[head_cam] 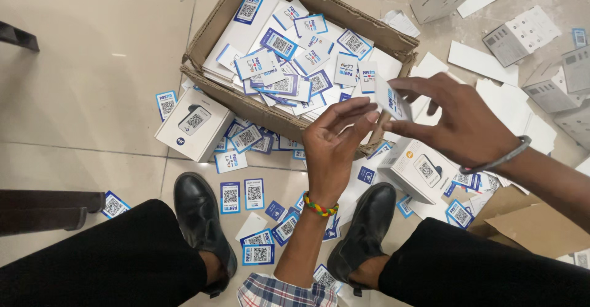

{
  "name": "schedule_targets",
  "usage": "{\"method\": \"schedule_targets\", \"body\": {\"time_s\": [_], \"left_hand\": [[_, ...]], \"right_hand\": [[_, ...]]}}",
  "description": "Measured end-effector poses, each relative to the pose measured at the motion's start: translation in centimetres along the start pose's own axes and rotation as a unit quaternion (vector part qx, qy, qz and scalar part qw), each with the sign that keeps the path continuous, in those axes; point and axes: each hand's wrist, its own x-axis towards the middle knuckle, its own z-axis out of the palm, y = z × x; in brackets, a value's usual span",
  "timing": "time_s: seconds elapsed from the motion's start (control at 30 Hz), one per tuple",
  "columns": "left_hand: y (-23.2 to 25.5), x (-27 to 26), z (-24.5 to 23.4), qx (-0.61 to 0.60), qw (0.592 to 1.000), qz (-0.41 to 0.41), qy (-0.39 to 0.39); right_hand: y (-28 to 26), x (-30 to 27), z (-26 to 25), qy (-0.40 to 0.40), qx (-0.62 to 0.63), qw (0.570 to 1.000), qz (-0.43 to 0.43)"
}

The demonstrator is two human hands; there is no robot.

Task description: The person sits on the floor and sorts small white cards with QR codes from a cardboard box. They pick up cards, separate them, and place them back into the box or onto the floor. The person also handles small white boxes and stacks of cards during the process.

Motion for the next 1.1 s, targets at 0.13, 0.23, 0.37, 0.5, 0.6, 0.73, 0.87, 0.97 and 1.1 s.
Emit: {"method": "schedule_targets", "body": {"time_s": [0.13,0.23,0.37,0.5,0.6,0.73,0.87,0.97,1.1], "left_hand": [[1.4,-0.1,0.5,0.091,0.994,0.049,-0.028],[2.7,-0.4,0.5,0.239,0.965,0.096,-0.056],[3.5,-0.6,0.6,0.365,0.913,0.16,-0.081],[3.3,-0.4,0.8,0.396,0.904,0.14,-0.079],[2.9,-0.3,0.6,0.435,0.878,0.19,-0.064],[2.6,-0.4,0.2,0.442,0.879,0.166,-0.064],[2.4,0.1,-0.1,0.458,0.867,0.188,-0.063],[2.4,0.2,-0.2,0.448,0.872,0.188,-0.063],[2.5,0.2,-0.3,0.428,0.883,0.181,-0.066]], "right_hand": [[2.1,0.6,0.9,-0.153,0.412,0.895,0.067],[3.0,1.1,1.4,-0.187,0.549,0.812,0.066],[3.4,1.6,1.6,-0.218,0.61,0.76,0.054],[4.0,1.9,1.8,-0.23,0.627,0.744,0.032],[4.1,1.9,2.0,-0.224,0.623,0.748,0.048],[4.3,2.0,2.3,-0.249,0.623,0.741,0.019],[4.2,2.0,2.4,-0.244,0.635,0.732,0.029],[3.8,1.9,2.1,-0.223,0.632,0.739,0.076],[3.2,2.1,2.0,-0.204,0.626,0.746,0.102]]}}
